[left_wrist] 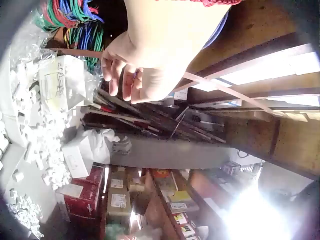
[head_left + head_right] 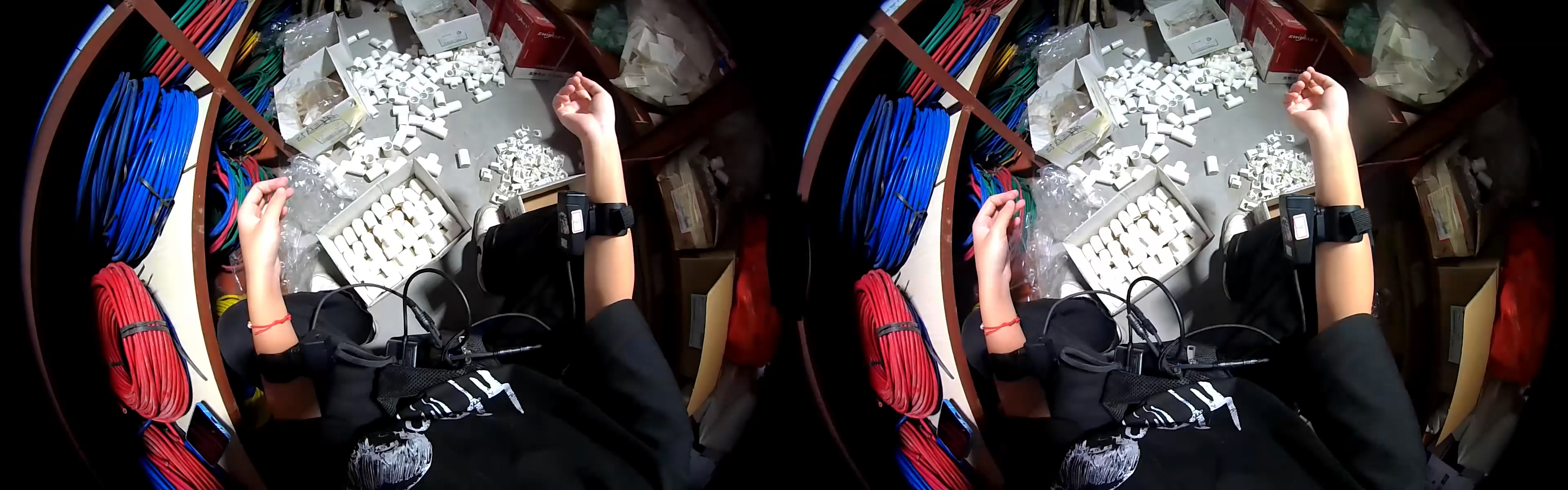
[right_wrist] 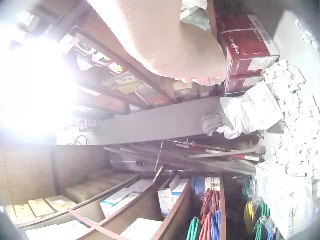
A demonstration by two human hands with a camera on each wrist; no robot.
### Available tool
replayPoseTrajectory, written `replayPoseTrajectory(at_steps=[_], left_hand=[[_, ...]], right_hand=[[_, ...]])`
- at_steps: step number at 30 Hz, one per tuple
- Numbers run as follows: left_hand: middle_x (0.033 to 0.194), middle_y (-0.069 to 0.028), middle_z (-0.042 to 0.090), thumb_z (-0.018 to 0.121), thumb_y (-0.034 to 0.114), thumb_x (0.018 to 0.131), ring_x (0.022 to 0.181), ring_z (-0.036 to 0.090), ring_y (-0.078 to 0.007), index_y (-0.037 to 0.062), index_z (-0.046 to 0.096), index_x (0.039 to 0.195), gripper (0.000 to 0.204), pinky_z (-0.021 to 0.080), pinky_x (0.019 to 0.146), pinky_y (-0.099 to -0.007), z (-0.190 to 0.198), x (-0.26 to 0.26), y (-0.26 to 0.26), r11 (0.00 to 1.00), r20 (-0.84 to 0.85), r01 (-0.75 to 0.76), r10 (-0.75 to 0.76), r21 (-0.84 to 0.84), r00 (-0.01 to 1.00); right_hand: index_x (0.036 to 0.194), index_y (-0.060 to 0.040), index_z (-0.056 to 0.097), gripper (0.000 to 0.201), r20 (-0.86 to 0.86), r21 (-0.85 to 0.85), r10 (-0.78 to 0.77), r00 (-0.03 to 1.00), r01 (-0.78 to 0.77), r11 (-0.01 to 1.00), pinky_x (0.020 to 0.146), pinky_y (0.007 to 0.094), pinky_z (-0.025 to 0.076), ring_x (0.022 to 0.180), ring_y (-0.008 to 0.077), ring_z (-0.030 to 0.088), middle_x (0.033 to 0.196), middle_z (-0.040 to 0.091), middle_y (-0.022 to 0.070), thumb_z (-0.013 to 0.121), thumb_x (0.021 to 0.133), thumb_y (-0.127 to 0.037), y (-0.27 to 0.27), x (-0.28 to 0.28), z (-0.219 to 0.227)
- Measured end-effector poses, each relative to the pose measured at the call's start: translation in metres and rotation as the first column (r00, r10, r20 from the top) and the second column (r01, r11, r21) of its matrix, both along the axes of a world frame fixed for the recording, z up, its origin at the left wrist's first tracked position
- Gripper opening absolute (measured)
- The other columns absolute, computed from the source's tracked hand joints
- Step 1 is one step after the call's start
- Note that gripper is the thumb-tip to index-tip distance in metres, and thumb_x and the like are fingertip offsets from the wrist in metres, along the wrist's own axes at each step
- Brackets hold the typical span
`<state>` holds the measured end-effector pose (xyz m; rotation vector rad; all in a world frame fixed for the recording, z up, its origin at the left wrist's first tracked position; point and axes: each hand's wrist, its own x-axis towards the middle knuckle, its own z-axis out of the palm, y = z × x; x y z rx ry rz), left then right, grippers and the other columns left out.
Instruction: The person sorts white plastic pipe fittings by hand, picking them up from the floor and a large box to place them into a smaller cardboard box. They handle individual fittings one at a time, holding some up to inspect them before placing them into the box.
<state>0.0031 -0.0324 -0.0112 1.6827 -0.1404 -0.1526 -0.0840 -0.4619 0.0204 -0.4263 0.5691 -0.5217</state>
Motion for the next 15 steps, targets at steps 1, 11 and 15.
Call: replayPoseTrajectory(at_steps=[1,11,15], left_hand=[[0.079,-0.0019,0.056,0.052,0.011,0.078,0.056,0.044,0.0009,0.0040,0.053,0.090,0.013,0.036,0.051,-0.0102,-0.0001,0.0004,-0.0001,1.000,0.007,-0.004,0.004,0.001,1.000],[0.082,-0.0030,0.056,0.051,0.010,0.078,0.065,0.048,-0.0009,0.0028,0.053,0.090,0.014,0.037,0.056,-0.0111,0.0067,-0.0039,-0.0036,1.000,0.008,-0.001,0.001,0.006,1.000],[0.083,-0.0032,0.056,0.051,0.010,0.079,0.069,0.050,-0.0023,0.0025,0.053,0.090,0.014,0.037,0.058,-0.0119,0.0065,-0.0043,-0.0020,1.000,-0.019,0.001,-0.001,0.009,1.000]], right_hand=[[0.067,-0.0056,0.049,0.008,0.005,-0.014,0.001,1.000,-0.001,1.000,0.051,0.0256,0.034,0.053,0.0129,0.044,0.060,0.050,0.0013,0.045,0.074,-0.008,-0.0004,-0.0001,-0.0008],[0.068,-0.0052,0.049,0.008,-0.010,-0.013,-0.020,1.000,0.020,1.000,0.050,0.0258,0.034,0.054,0.0131,0.044,0.060,0.049,0.0015,0.045,0.074,-0.009,-0.0001,0.0004,-0.0006],[0.067,-0.0050,0.049,0.009,0.023,-0.019,0.019,1.000,-0.019,1.000,0.051,0.0257,0.034,0.055,0.0132,0.045,0.061,0.050,0.0018,0.045,0.074,-0.009,-0.0027,-0.0002,-0.0031]])
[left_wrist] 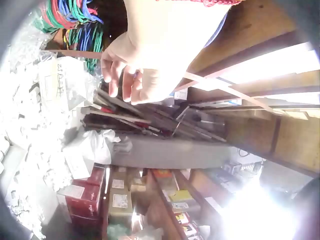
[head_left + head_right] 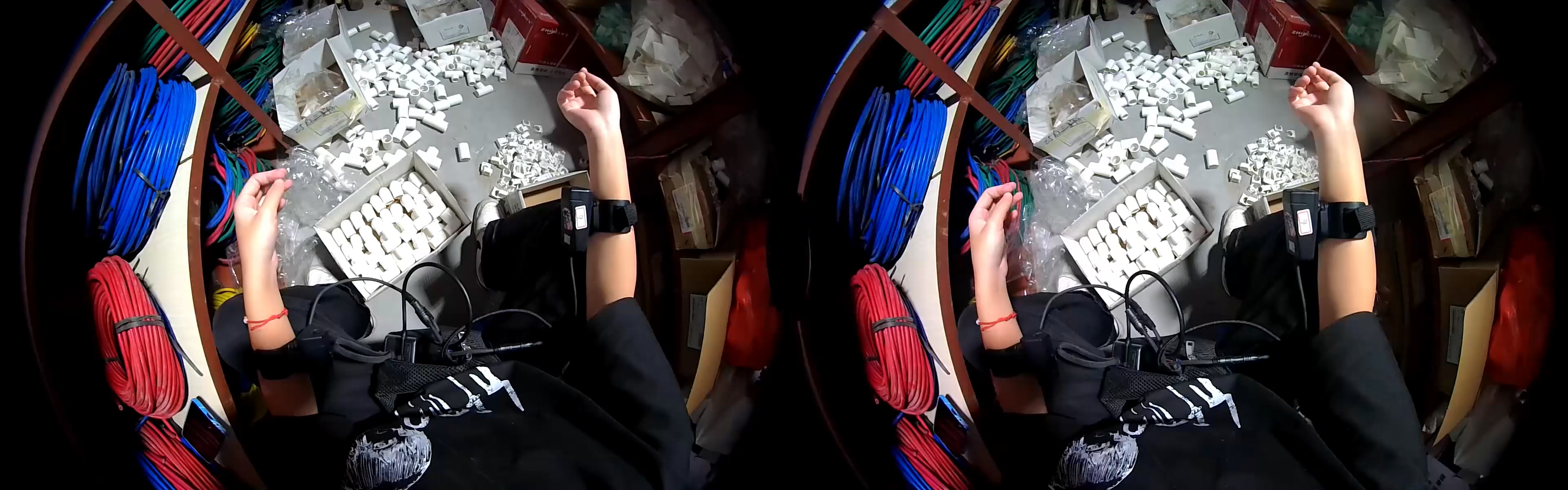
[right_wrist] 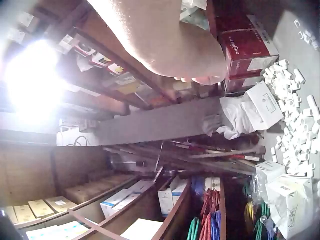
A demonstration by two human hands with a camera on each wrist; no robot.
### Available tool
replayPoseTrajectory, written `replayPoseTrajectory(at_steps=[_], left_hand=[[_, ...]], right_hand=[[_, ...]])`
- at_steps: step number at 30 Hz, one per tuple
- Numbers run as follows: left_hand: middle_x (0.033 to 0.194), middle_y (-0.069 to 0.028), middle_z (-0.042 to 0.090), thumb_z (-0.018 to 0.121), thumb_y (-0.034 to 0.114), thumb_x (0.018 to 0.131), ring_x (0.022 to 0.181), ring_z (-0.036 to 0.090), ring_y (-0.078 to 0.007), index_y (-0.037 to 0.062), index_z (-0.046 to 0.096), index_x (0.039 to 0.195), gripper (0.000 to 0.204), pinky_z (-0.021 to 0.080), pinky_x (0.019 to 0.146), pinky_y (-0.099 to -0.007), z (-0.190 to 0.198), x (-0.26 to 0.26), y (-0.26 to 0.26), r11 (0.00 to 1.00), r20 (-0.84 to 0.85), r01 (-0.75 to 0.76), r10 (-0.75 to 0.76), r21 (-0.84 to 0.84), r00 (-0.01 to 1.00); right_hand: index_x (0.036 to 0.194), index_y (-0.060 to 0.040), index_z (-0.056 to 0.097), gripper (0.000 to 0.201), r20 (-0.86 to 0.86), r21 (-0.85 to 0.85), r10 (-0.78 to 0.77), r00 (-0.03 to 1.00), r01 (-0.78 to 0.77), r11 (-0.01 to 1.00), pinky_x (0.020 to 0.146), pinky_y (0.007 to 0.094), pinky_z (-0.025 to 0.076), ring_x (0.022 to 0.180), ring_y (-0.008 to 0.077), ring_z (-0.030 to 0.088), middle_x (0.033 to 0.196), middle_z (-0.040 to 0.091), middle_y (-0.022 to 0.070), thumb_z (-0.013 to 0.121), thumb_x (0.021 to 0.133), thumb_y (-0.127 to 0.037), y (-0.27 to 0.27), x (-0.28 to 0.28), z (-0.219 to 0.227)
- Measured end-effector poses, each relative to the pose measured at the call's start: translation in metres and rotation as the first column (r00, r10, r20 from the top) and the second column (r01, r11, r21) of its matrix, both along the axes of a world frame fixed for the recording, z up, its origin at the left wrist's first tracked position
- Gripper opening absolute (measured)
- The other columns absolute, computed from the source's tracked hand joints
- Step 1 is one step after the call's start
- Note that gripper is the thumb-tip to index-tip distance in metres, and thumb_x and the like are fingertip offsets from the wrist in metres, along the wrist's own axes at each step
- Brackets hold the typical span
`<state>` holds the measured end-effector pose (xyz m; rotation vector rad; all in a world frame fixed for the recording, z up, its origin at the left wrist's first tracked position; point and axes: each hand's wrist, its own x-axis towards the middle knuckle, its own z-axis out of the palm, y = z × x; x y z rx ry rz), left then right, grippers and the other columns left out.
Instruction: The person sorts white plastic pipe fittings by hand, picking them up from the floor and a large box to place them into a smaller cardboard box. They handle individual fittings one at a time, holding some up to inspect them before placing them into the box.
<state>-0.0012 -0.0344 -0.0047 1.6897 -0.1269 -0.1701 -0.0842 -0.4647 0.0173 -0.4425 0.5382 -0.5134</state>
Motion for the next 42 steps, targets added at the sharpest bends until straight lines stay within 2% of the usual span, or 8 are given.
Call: replayPoseTrajectory(at_steps=[5,9,33,42], left_hand=[[0.084,-0.0040,0.056,0.050,0.011,0.080,0.071,0.050,-0.0032,0.0016,0.053,0.092,0.016,0.037,0.059,-0.0126,-0.0009,0.0006,0.0002,1.000,0.015,0.007,-0.007,0.024,1.000],[0.090,-0.0025,0.054,0.051,0.009,0.078,0.081,0.051,-0.0069,0.0017,0.053,0.091,0.015,0.036,0.063,-0.0159,-0.0028,0.0025,0.0028,1.000,0.012,0.016,-0.016,0.019,1.000],[0.092,-0.0034,0.054,0.053,0.011,0.077,0.082,0.051,-0.0078,0.0026,0.053,0.090,0.015,0.036,0.065,-0.0167,-0.0004,0.0018,0.0014,0.999,0.011,0.001,-0.001,0.050,1.000],[0.092,-0.0032,0.054,0.053,0.011,0.077,0.082,0.051,-0.0075,0.0031,0.053,0.090,0.015,0.036,0.065,-0.0165,-0.0017,0.0024,0.0028,0.999,0.002,0.008,-0.008,0.034,1.000]], right_hand=[[0.065,-0.0056,0.049,0.011,0.006,-0.022,-0.004,1.000,0.004,1.000,0.051,0.0263,0.035,0.054,0.0136,0.045,0.060,0.050,0.0016,0.044,0.074,-0.009,-0.0021,-0.0015,0.0001],[0.067,-0.0069,0.050,0.008,-0.010,0.012,-0.026,1.000,0.026,1.000,0.052,0.0265,0.035,0.055,0.0133,0.045,0.060,0.050,0.0006,0.045,0.073,-0.009,-0.0014,-0.0011,0.0022],[0.065,-0.0061,0.049,0.008,-0.016,0.011,-0.057,0.998,0.057,0.998,0.051,0.0261,0.034,0.053,0.0126,0.044,0.059,0.049,0.0004,0.045,0.071,-0.007,0.0031,-0.0009,0.0042],[0.071,-0.0070,0.050,0.006,-0.024,0.008,-0.071,0.997,0.072,0.997,0.050,0.0248,0.034,0.053,0.0124,0.043,0.061,0.049,0.0005,0.044,0.073,-0.009,0.0065,-0.0005,0.0060]])
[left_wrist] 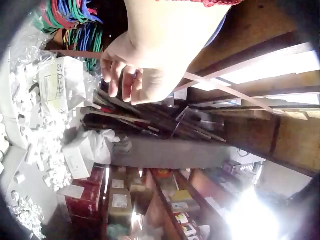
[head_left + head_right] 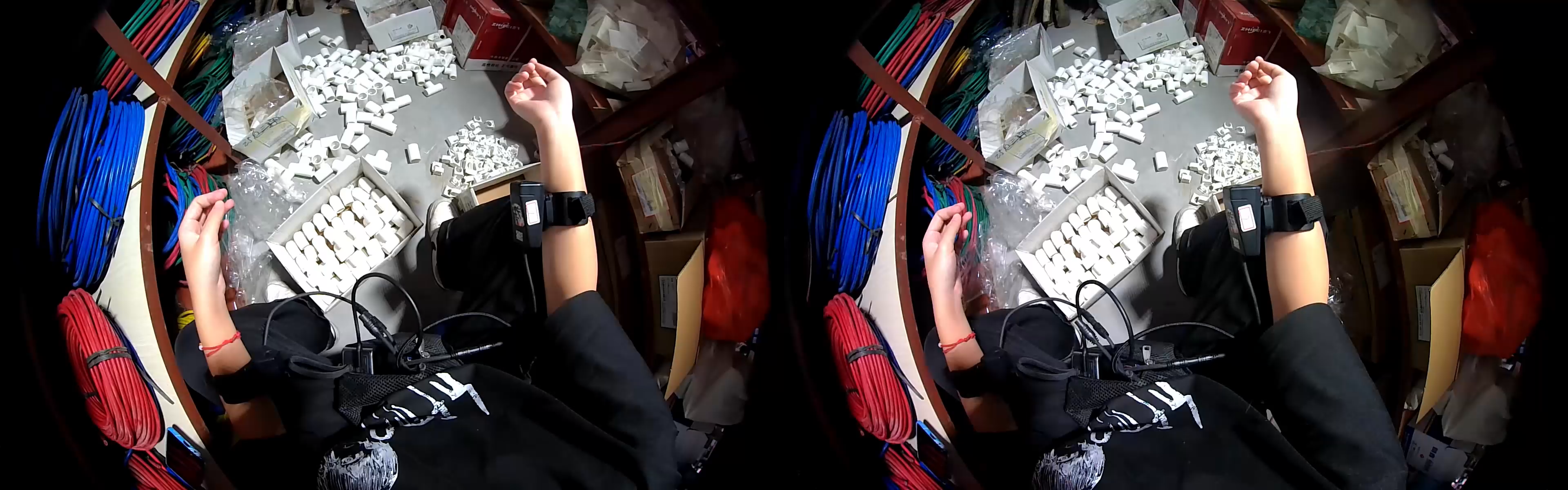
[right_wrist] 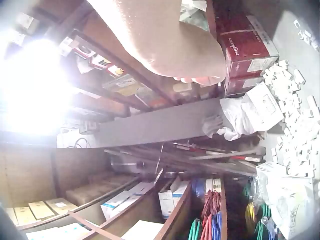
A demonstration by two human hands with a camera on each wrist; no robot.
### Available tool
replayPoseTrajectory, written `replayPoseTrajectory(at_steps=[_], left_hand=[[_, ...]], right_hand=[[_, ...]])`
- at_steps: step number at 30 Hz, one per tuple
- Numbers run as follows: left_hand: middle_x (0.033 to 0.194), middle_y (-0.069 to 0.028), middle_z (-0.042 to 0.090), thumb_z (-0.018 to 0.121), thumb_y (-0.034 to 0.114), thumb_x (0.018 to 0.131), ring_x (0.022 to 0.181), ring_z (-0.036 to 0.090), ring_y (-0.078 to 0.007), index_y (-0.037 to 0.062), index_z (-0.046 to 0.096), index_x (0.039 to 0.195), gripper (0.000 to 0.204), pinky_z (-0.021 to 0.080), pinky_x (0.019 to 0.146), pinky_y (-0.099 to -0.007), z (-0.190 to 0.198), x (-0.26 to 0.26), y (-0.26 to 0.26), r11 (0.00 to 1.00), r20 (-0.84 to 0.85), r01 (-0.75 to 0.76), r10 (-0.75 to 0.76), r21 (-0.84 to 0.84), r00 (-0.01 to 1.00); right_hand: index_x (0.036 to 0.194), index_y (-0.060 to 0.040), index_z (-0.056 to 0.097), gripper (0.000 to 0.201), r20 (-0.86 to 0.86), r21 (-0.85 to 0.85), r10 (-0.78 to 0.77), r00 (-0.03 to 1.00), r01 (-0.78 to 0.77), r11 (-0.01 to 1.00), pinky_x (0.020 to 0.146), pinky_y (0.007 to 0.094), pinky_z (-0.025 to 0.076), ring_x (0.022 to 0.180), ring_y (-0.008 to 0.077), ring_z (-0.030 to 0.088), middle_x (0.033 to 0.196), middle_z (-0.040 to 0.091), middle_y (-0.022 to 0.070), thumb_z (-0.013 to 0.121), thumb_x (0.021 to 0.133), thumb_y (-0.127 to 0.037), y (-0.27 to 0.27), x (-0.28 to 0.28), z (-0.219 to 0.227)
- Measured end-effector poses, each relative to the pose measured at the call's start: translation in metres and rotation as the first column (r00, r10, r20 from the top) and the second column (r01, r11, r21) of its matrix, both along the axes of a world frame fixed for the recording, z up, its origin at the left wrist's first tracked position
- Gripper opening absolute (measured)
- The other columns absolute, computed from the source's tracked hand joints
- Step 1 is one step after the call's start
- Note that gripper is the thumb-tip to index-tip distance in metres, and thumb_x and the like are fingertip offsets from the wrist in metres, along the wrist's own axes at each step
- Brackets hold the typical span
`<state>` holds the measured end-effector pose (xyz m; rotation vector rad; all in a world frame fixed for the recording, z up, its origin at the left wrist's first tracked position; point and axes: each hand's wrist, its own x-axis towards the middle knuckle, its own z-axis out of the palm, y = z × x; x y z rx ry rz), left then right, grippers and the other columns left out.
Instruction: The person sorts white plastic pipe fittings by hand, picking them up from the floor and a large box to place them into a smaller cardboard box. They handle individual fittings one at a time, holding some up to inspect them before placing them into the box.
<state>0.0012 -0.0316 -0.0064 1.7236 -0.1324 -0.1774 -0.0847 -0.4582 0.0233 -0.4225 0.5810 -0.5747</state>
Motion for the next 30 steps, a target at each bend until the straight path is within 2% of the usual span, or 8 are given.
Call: replayPoseTrajectory(at_steps=[3,5,7,8,10,12,18,30], left_hand=[[0.092,-0.0031,0.054,0.053,0.011,0.077,0.082,0.051,-0.0073,0.0029,0.053,0.090,0.015,0.036,0.064,-0.0161,0.001,-0.001,-0.002,1.000,-0.001,-0.001,0.001,0.000,1.000],[0.091,-0.0027,0.054,0.052,0.011,0.077,0.082,0.051,-0.0072,0.0027,0.053,0.090,0.015,0.036,0.064,-0.0158,0.000,0.000,-0.002,1.000,-0.005,0.005,-0.005,0.006,1.000],[0.090,-0.0025,0.054,0.052,0.010,0.077,0.082,0.051,-0.0071,0.0026,0.053,0.090,0.015,0.035,0.064,-0.0157,0.000,0.000,-0.004,1.000,-0.002,0.015,-0.014,0.011,1.000],[0.090,-0.0025,0.054,0.051,0.010,0.078,0.082,0.051,-0.0071,0.0023,0.053,0.090,0.015,0.035,0.064,-0.0157,0.001,-0.001,-0.005,1.000,0.000,0.020,-0.020,0.006,1.000],[0.091,-0.0029,0.053,0.051,0.010,0.078,0.082,0.051,-0.0072,0.0020,0.053,0.090,0.015,0.035,0.064,-0.0157,0.001,-0.002,-0.004,1.000,-0.001,0.011,-0.011,0.006,1.000],[0.092,-0.0034,0.053,0.050,0.009,0.079,0.082,0.051,-0.0076,0.0015,0.053,0.090,0.014,0.035,0.063,-0.0159,0.001,-0.002,-0.001,1.000,0.008,0.003,-0.003,0.006,1.000],[0.092,-0.0049,0.053,0.050,0.009,0.079,0.083,0.051,-0.0101,0.0016,0.052,0.088,0.012,0.035,0.064,-0.0176,-0.003,0.000,0.004,1.000,-0.005,-0.002,0.002,-0.012,1.000],[0.092,-0.0060,0.051,0.048,0.004,0.079,0.083,0.050,-0.0124,-0.0001,0.051,0.087,0.010,0.036,0.072,-0.0204,-0.005,0.003,-0.007,0.997,-0.041,0.056,-0.059,-0.058,0.997]], right_hand=[[0.073,-0.0063,0.049,0.010,-0.083,-0.225,-0.042,0.996,0.022,0.974,0.050,0.0221,0.033,0.053,0.0110,0.043,0.061,0.048,0.0009,0.040,0.077,-0.008,0.006,0.010,-0.010],[0.082,-0.0036,0.050,0.011,-0.330,-0.620,-0.120,0.936,-0.119,0.775,0.039,0.0164,0.029,0.046,0.0076,0.043,0.061,0.051,0.0024,0.042,0.078,-0.011,0.024,0.032,-0.040],[0.085,-0.0008,0.054,0.015,-0.444,-0.842,-0.048,0.895,-0.399,0.363,0.043,0.0197,0.038,0.052,0.0093,0.052,0.070,0.058,0.0066,0.046,0.077,-0.010,0.027,0.054,-0.118],[0.083,0.0005,0.056,0.020,-0.730,-0.683,-0.054,0.681,-0.730,0.026,0.052,0.0254,0.043,0.059,0.0143,0.055,0.073,0.059,0.0097,0.052,0.074,-0.018,0.027,0.063,-0.158],[0.084,0.0014,0.059,0.050,-0.929,-0.156,-0.188,0.320,-0.797,-0.583,0.068,0.0353,0.043,0.077,0.0276,0.055,0.083,0.059,0.0161,0.056,0.067,-0.046,0.055,0.057,-0.204],[0.084,0.0025,0.059,0.061,-0.979,0.101,-0.202,0.015,-0.829,-0.550,0.070,0.0379,0.042,0.081,0.0329,0.054,0.089,0.057,0.0186,0.056,0.061,-0.054,0.081,0.043,-0.244],[0.087,0.0059,0.056,0.060,-0.997,0.059,-0.071,-0.031,-0.892,-0.448,0.070,0.0349,0.043,0.080,0.0338,0.055,0.087,0.055,0.0237,0.062,0.057,-0.045,0.110,0.003,-0.297],[0.078,0.0049,0.058,0.044,-0.980,-0.114,-0.102,0.173,-0.896,-0.429,0.070,0.0367,0.043,0.077,0.0346,0.054,0.081,0.056,0.0231,0.055,0.063,-0.036,0.105,-0.003,-0.315]])
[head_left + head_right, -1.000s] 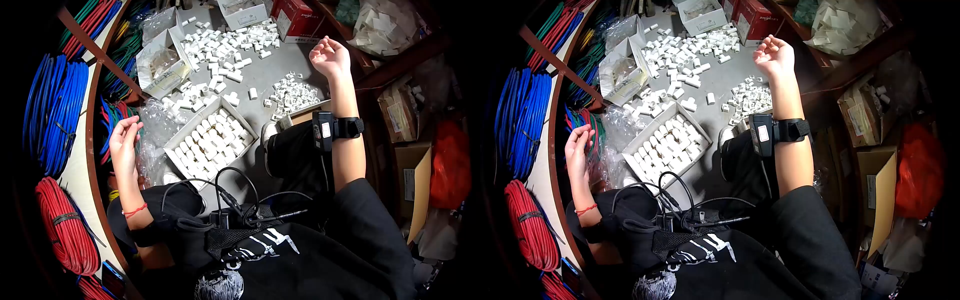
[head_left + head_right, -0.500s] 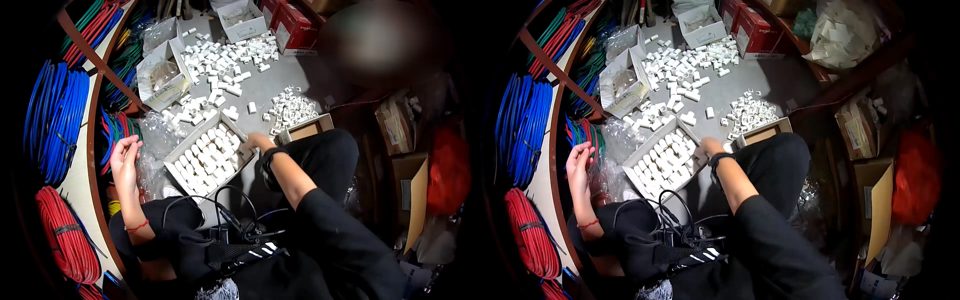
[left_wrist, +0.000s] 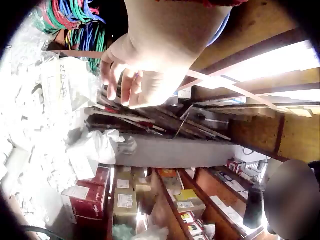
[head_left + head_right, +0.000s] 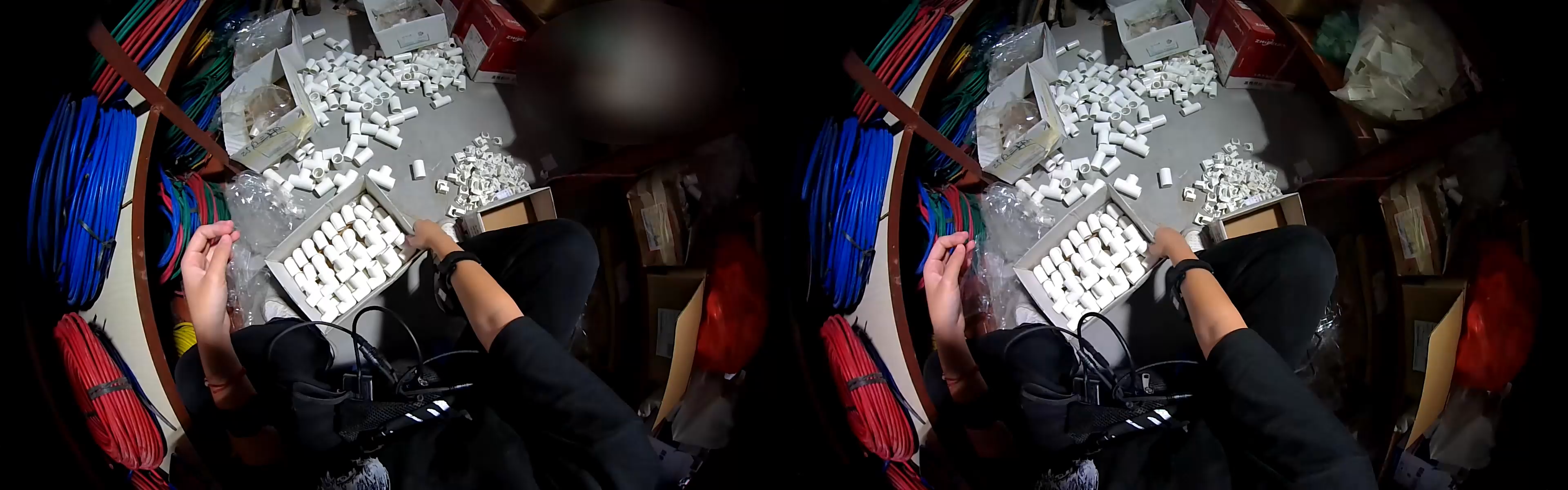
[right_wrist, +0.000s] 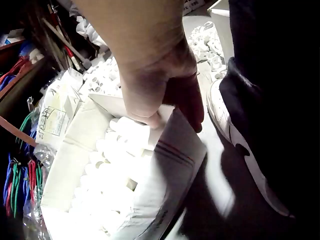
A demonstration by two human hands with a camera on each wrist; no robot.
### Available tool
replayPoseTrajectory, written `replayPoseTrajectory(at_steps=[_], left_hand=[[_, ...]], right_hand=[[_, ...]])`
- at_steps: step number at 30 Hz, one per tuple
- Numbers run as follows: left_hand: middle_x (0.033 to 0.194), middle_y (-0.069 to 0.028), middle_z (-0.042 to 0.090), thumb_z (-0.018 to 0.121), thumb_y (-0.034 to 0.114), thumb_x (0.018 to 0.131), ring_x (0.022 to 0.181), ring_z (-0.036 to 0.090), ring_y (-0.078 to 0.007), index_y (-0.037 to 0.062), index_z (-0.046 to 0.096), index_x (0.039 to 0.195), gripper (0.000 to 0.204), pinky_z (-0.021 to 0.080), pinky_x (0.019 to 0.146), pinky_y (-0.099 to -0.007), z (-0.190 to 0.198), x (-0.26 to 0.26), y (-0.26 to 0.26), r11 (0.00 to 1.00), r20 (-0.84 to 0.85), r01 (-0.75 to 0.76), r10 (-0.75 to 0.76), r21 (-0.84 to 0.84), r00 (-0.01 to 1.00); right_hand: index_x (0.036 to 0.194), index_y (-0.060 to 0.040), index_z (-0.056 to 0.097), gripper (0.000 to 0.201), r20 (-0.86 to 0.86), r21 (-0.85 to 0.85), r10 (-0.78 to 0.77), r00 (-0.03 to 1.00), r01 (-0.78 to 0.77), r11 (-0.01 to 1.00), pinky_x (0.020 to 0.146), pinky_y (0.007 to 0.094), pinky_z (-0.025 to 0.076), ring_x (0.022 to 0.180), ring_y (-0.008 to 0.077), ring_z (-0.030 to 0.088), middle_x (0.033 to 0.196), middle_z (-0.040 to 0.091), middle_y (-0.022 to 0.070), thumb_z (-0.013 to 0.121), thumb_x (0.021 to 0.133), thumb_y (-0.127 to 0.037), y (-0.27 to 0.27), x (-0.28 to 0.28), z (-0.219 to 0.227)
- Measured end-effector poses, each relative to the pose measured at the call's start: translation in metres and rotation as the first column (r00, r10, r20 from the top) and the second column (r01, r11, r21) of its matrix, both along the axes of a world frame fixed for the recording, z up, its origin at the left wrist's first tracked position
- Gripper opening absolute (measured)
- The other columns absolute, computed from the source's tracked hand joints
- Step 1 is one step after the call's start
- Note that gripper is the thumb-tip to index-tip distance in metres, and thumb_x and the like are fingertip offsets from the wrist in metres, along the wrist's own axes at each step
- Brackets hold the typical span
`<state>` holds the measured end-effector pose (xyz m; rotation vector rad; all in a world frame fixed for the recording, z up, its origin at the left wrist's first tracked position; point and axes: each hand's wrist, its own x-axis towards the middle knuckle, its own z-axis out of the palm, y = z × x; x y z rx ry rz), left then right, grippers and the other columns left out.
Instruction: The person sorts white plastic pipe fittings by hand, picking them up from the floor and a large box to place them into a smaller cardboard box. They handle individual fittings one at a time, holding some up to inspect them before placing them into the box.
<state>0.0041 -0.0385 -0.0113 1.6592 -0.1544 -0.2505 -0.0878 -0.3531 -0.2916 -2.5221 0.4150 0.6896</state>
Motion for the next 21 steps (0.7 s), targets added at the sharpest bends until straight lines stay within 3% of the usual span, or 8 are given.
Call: replayPoseTrajectory(at_steps=[1,3,9,11,14,17,19,21], left_hand=[[0.091,-0.0060,0.051,0.048,0.004,0.079,0.083,0.050,-0.0125,-0.0002,0.051,0.087,0.010,0.036,0.072,-0.0205,0.000,0.000,0.001,1.000,0.000,-0.002,0.002,0.015,1.000],[0.091,-0.0061,0.051,0.047,0.005,0.079,0.084,0.050,-0.0127,-0.0006,0.051,0.088,0.011,0.036,0.073,-0.0208,0.000,0.000,0.000,1.000,0.004,0.004,-0.004,0.029,1.000],[0.094,-0.0055,0.051,0.049,0.008,0.080,0.085,0.050,-0.0119,0.0005,0.050,0.090,0.014,0.035,0.072,-0.0196,-0.004,0.000,0.005,0.998,-0.002,-0.009,0.009,0.062,1.000],[0.093,-0.0048,0.051,0.049,0.008,0.080,0.084,0.050,-0.0114,0.0014,0.051,0.090,0.013,0.035,0.071,-0.0190,-0.004,0.000,0.004,0.998,-0.002,-0.018,0.018,0.053,1.000],[0.092,-0.0042,0.051,0.049,0.008,0.079,0.083,0.050,-0.0106,0.0022,0.051,0.088,0.011,0.035,0.070,-0.0189,-0.008,0.002,0.007,0.999,0.014,-0.005,0.005,0.040,1.000],[0.091,-0.0035,0.051,0.049,0.008,0.079,0.081,0.050,-0.0091,0.0026,0.052,0.088,0.011,0.034,0.066,-0.0175,-0.021,0.005,0.004,0.998,-0.009,-0.032,0.033,0.059,0.999],[0.077,-0.0020,0.053,0.050,0.006,0.076,0.070,0.049,-0.0060,0.0020,0.053,0.086,0.012,0.033,0.056,-0.0158,-0.040,0.011,-0.005,0.978,-0.092,-0.017,0.037,0.210,0.995],[0.069,-0.0024,0.054,0.050,0.003,0.072,0.062,0.048,-0.0081,0.0008,0.056,0.083,0.013,0.037,0.056,-0.0190,-0.103,0.030,0.001,0.959,-0.112,0.012,0.021,0.284,0.993]], right_hand=[[0.077,0.0043,0.059,0.042,0.031,-0.008,0.017,0.999,-0.017,1.000,0.070,0.0370,0.043,0.077,0.0341,0.054,0.080,0.056,0.0226,0.055,0.063,-0.035,0.000,0.000,-0.001],[0.069,-0.0002,0.061,0.046,-0.043,-0.019,0.034,0.999,-0.035,0.999,0.065,0.0344,0.045,0.071,0.0311,0.056,0.074,0.058,0.0180,0.071,0.040,-0.034,0.001,0.005,0.003],[0.068,-0.0002,0.061,0.045,0.018,-0.070,0.002,1.000,-0.001,0.998,0.067,0.0329,0.045,0.074,0.0304,0.057,0.077,0.059,0.0185,0.073,0.037,-0.031,0.004,0.000,-0.003],[0.071,0.0003,0.061,0.037,-0.027,-0.056,0.006,1.000,-0.008,0.998,0.068,0.0340,0.045,0.076,0.0310,0.056,0.079,0.058,0.0188,0.069,0.047,-0.027,0.004,0.002,-0.004],[0.080,0.0044,0.058,0.034,-0.030,-0.044,0.026,0.999,-0.028,0.999,0.073,0.0369,0.043,0.081,0.0341,0.054,0.085,0.056,0.0223,0.048,0.066,-0.025,0.005,0.001,0.007],[0.081,0.0041,0.058,0.035,-0.023,-0.029,0.011,1.000,-0.012,1.000,0.073,0.0368,0.043,0.080,0.0341,0.054,0.085,0.056,0.0224,0.047,0.068,-0.026,0.003,-0.001,-0.002],[0.080,0.0048,0.058,0.040,0.013,-0.002,0.008,1.000,-0.008,1.000,0.072,0.0377,0.042,0.078,0.0353,0.054,0.083,0.056,0.0236,0.047,0.070,-0.032,0.000,0.000,-0.004],[0.078,0.0054,0.058,0.045,0.011,0.029,-0.015,1.000,0.014,0.999,0.071,0.0384,0.042,0.076,0.0361,0.054,0.080,0.056,0.0241,0.047,0.071,-0.038,0.000,-0.001,0.005]])
